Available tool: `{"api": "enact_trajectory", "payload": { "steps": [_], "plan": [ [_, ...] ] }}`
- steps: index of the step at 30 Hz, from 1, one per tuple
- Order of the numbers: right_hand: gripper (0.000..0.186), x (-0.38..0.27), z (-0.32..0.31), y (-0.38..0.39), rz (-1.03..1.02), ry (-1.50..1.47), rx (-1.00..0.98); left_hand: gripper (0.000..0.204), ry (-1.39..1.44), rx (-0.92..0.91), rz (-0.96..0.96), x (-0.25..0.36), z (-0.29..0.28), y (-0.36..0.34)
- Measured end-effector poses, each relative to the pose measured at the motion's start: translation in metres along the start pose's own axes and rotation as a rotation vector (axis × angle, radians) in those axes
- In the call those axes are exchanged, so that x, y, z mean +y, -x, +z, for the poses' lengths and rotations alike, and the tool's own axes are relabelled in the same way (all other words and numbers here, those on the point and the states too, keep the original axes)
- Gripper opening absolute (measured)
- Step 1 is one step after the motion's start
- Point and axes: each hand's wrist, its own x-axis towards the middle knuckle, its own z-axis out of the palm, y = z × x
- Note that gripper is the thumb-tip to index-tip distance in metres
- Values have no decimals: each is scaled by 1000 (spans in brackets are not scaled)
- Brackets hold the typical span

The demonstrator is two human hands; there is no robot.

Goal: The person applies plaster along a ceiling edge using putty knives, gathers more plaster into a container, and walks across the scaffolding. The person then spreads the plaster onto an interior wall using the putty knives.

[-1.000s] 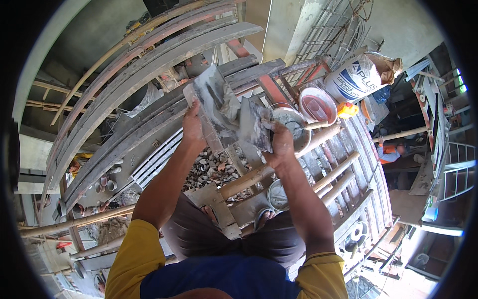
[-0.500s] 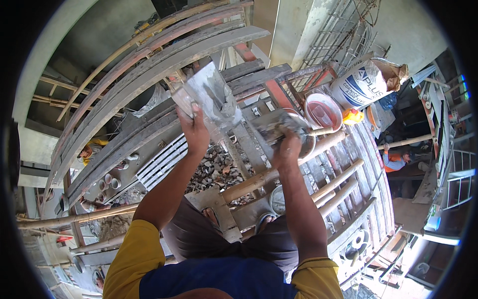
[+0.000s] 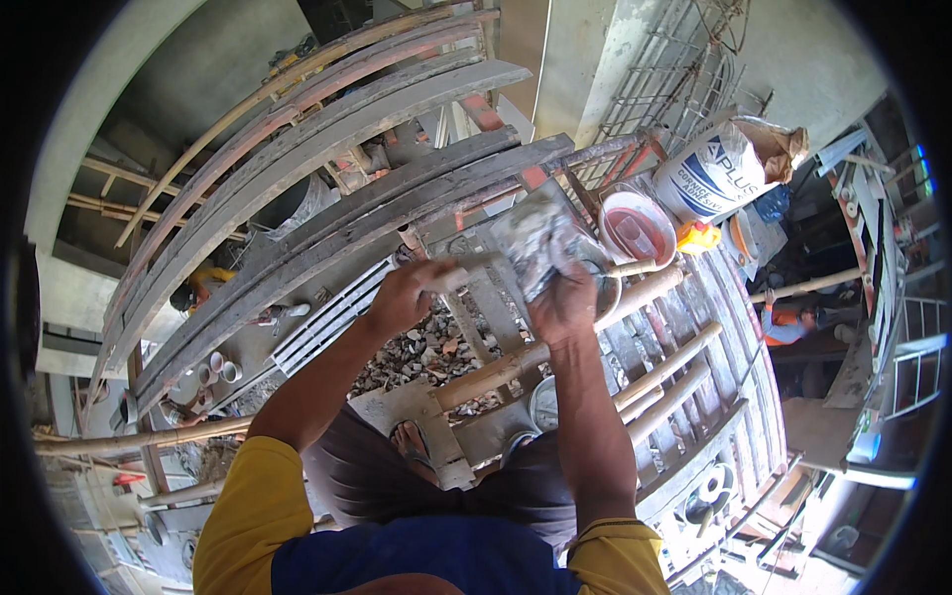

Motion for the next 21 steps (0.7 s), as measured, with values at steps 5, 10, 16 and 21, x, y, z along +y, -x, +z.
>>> {"api": "enact_trajectory", "payload": {
  "steps": [5,10,16,21],
  "plan": [
    [29,-8,21,9,-358,360,42,37,-73,64,-665,-24,-5,3],
    [38,18,11,-3,-1005,1607,-357,35,1205,297,-1494,-11,-14,-14],
    [44,57,-29,-41,-806,1747,-548,41,938,439,-1367,40,-52,-30],
    [41,78,-160,-73,-940,2287,-724,51,648,547,-1025,45,-31,-66]
  ]
}}
